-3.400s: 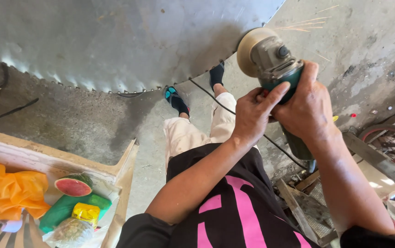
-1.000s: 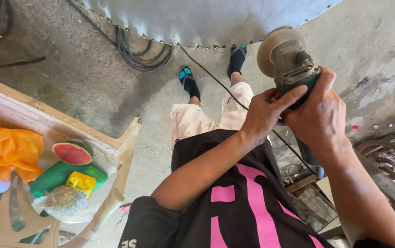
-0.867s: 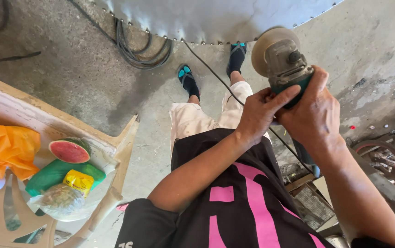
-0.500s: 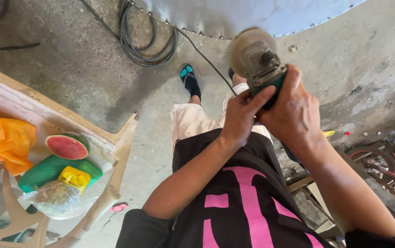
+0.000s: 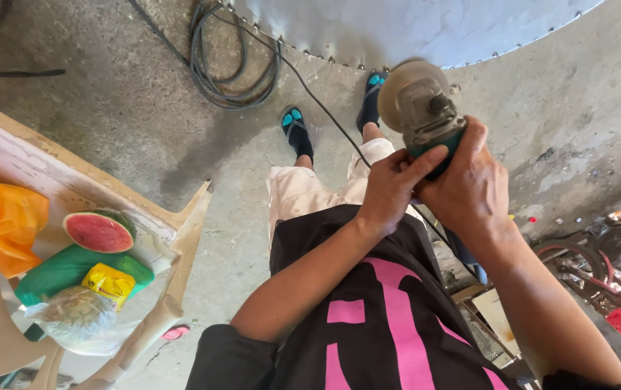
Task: The recorder uses an angle grinder to smooth and shape the edge of a large circular metal disc.
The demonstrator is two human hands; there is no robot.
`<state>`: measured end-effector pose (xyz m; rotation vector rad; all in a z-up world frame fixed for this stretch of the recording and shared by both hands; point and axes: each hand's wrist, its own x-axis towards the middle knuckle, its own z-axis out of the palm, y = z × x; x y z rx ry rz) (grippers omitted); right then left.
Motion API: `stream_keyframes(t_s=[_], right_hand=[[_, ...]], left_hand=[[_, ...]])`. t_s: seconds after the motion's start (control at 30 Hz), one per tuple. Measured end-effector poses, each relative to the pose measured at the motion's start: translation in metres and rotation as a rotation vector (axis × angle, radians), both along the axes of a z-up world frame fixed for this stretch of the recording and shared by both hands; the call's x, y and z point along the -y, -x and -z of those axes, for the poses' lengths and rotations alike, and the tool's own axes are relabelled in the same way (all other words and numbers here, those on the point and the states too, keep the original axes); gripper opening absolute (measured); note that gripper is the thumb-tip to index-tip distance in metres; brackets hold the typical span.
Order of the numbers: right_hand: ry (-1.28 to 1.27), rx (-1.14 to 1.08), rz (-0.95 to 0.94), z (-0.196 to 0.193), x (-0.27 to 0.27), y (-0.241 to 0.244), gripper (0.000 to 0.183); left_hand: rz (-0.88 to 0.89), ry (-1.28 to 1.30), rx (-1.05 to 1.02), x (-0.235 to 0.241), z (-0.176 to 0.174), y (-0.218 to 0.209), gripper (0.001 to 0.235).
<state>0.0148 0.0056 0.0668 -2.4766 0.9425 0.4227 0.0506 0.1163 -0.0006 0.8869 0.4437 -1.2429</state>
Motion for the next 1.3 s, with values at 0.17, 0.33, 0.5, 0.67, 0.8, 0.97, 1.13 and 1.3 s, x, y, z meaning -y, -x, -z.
stream_keyframes(t_s=[0.17, 0.33, 0.5, 0.67, 0.8, 0.97, 1.13, 1.3], right_hand=[[0.005, 0.018, -0.026, -0.002, -0.008, -0.008, 0.083], [0.005, -0.004, -0.03, 0.0, -0.005, -0.007, 0.083], [0.016, 0.028, -0.051, -0.001, -0.006, -0.01, 0.082], [0.011, 0.014, -0.039, 0.0, -0.003, -0.009, 0.083], [0.017, 0.017, -0.034, 0.0, 0.0, -0.005, 0.086], [0.02, -0.027, 0.001, -0.005, 0.002, -0.001, 0.09], [0.014, -0.026, 0.008, 0.0, -0.003, -0.005, 0.091], [0.029, 0.015, -0.037, 0.002, -0.003, -0.008, 0.089]], left_hand=[[-0.059, 0.0, -0.025, -0.007, -0.002, -0.005, 0.045], [-0.081, 0.036, -0.026, -0.006, 0.001, -0.003, 0.045], [-0.074, 0.039, 0.001, -0.005, -0.005, -0.009, 0.044], [-0.044, 0.007, 0.0, 0.0, -0.001, -0.008, 0.044], [-0.025, 0.01, -0.041, 0.003, -0.004, -0.009, 0.046], [0.054, -0.038, 0.034, 0.005, 0.0, -0.001, 0.048], [0.034, -0.035, 0.053, 0.0, -0.003, -0.009, 0.047], [-0.022, -0.022, 0.049, -0.001, 0.005, -0.005, 0.045]])
